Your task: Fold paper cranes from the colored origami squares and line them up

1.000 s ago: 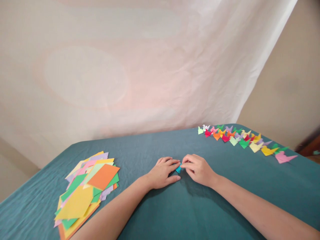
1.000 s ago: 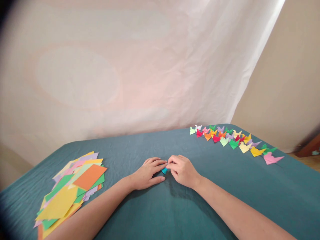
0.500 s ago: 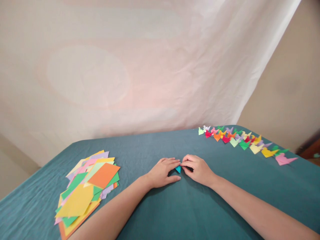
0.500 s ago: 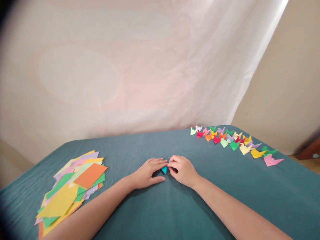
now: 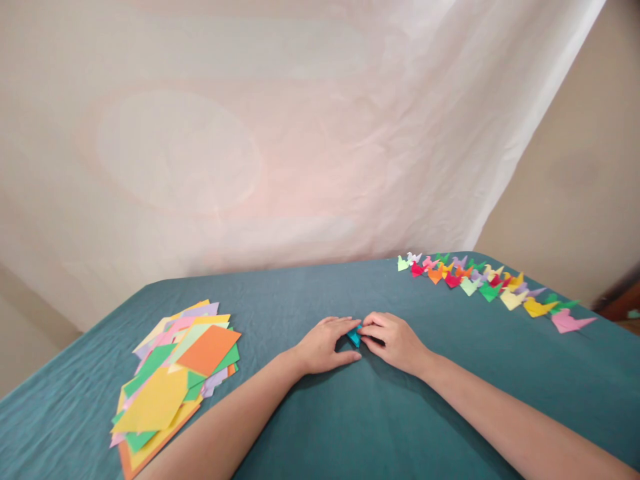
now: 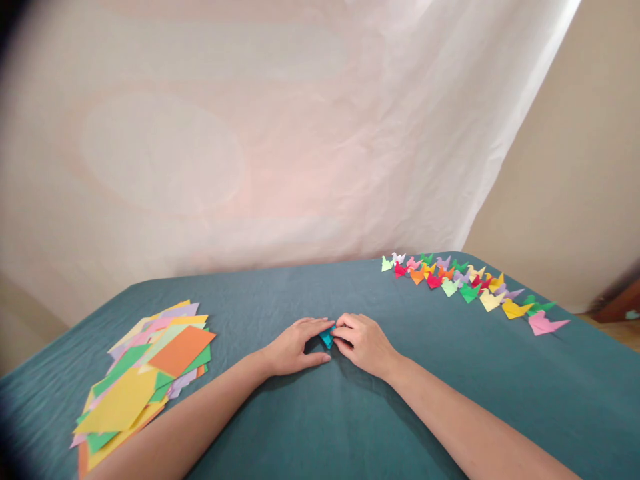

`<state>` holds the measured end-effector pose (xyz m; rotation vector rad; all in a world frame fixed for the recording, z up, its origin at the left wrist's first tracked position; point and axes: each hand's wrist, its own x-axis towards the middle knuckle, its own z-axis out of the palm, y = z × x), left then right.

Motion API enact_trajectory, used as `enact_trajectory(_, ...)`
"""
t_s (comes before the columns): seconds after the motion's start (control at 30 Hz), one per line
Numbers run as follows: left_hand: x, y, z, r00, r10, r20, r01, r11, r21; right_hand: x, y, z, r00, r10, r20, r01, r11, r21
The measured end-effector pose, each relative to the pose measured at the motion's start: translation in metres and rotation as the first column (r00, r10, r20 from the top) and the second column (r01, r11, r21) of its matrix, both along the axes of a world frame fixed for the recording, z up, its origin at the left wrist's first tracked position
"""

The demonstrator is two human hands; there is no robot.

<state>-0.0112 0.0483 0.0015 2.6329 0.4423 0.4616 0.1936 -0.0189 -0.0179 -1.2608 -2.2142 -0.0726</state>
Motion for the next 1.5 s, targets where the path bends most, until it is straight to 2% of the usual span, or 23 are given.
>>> enact_trajectory(0.2, -0.001, -0.002, 0.0, 0.999, -0.025, 0.046, 0.028, 0.997, -0.074, -0.004, 0.0, 0.001, 1.0, -0.003, 0.03, 0.003, 1.0, 0.03)
enact_trajectory(0.53, 0.0, 0.001, -0.009, 0.988, -0.031, 0.148, 0.054, 0.986, -0.155, -0.007, 0.0, -0.002, 0.99, -0.135, -0.039, 0.136, 0.991, 0.007)
enact_trajectory(0.77, 0.004, 0.004, -0.012, 0.97, 0.111, 0.218, -0.051, 0.964, -0.263, -0.005, -0.001, -0.001, 0.983, -0.151, -0.105, 0.149, 0.988, -0.028)
enact_trajectory(0.9, 0.004, 0.005, -0.005, 0.965, 0.156, 0.209, -0.106, 0.967, -0.23, -0.005, -0.001, 0.001, 0.98, -0.14, -0.142, 0.136, 0.99, -0.035)
enact_trajectory(1.17, 0.004, 0.005, -0.004, 0.973, 0.086, 0.214, -0.047, 0.982, -0.181, -0.007, -0.001, 0.002, 0.959, -0.132, -0.252, 0.094, 0.983, -0.16)
enact_trajectory(1.4, 0.004, 0.005, -0.004, 0.953, 0.211, 0.22, -0.168, 0.966, -0.198, -0.006, 0.0, 0.002, 0.95, -0.146, -0.275, 0.1, 0.979, -0.176)
enact_trajectory(1.5, 0.004, 0.005, -0.002, 0.959, 0.21, 0.19, -0.169, 0.963, -0.21, -0.007, -0.001, 0.002, 0.951, -0.143, -0.274, 0.095, 0.979, -0.18)
